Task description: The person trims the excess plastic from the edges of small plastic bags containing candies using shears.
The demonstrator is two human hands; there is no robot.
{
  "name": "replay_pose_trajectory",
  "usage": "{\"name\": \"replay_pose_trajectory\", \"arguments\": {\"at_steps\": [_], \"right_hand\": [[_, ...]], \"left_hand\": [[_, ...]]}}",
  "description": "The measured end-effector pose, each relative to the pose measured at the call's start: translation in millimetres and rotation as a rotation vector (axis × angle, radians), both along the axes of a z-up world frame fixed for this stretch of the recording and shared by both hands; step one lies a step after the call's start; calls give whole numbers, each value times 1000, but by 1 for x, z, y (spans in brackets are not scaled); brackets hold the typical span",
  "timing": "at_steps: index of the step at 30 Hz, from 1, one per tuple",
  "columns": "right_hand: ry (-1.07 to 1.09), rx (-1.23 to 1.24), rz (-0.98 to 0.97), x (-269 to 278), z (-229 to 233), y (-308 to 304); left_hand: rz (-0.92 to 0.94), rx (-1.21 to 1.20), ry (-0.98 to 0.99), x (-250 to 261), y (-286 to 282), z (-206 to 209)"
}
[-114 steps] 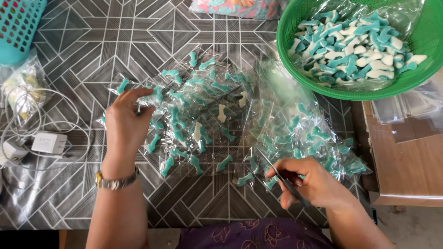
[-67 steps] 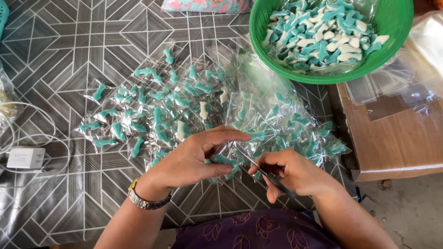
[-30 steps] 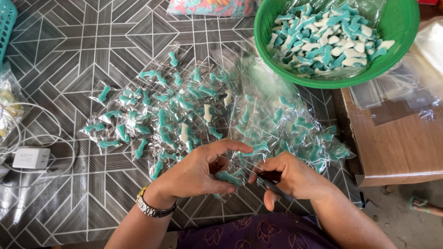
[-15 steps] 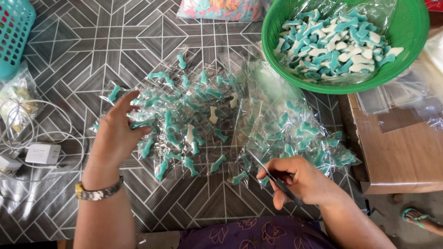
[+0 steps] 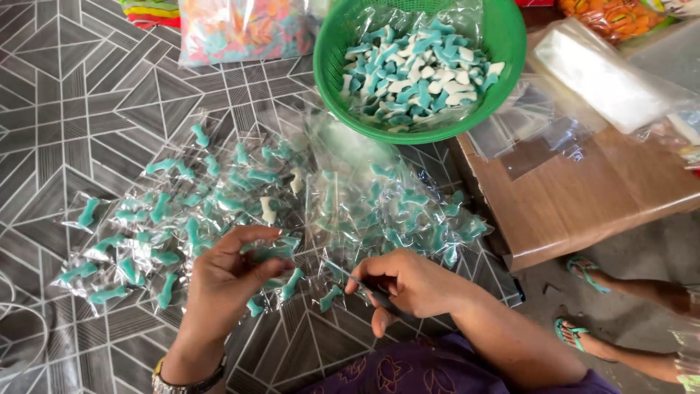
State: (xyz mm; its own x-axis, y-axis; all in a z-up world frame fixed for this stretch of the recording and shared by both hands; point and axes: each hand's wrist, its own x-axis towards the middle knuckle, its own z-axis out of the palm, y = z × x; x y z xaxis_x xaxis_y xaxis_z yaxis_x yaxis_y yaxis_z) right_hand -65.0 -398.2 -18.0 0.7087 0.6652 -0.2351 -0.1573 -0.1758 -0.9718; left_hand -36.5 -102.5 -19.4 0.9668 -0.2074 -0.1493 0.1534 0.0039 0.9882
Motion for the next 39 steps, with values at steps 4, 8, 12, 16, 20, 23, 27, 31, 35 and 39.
{"name": "replay_pose_trajectory", "arguments": {"at_steps": [4,8,12,16,20,23,27,31,35,39], "right_hand": [[377,168,-125,-1,-6,-11],[426,-18,-138,2,7,-11],[139,-271,58,4,6,-10],[352,-61,1,4,8,-10],[202,-223,61,6,13,-6],[190,-243,78,7,10,-5],[105,-230,80,7,-4,-7],[127,-244,88,9,0,-5],[86,-223,78,11,-2,-6],[154,-265,39,9,-6,-2]], "left_hand": [[-23,1,-10,-3,-18,26],[-201,180,-143,-3,-26,48],[-330,230,-143,-2,-31,60],[-375,228,-105,2,-34,59],[-429,161,-105,4,-33,60],[-480,145,-80,6,-34,62],[-532,131,-75,9,-35,63],[-547,152,-84,9,-34,61],[-548,82,-69,9,-32,60],[-551,68,-64,8,-31,58]]}}
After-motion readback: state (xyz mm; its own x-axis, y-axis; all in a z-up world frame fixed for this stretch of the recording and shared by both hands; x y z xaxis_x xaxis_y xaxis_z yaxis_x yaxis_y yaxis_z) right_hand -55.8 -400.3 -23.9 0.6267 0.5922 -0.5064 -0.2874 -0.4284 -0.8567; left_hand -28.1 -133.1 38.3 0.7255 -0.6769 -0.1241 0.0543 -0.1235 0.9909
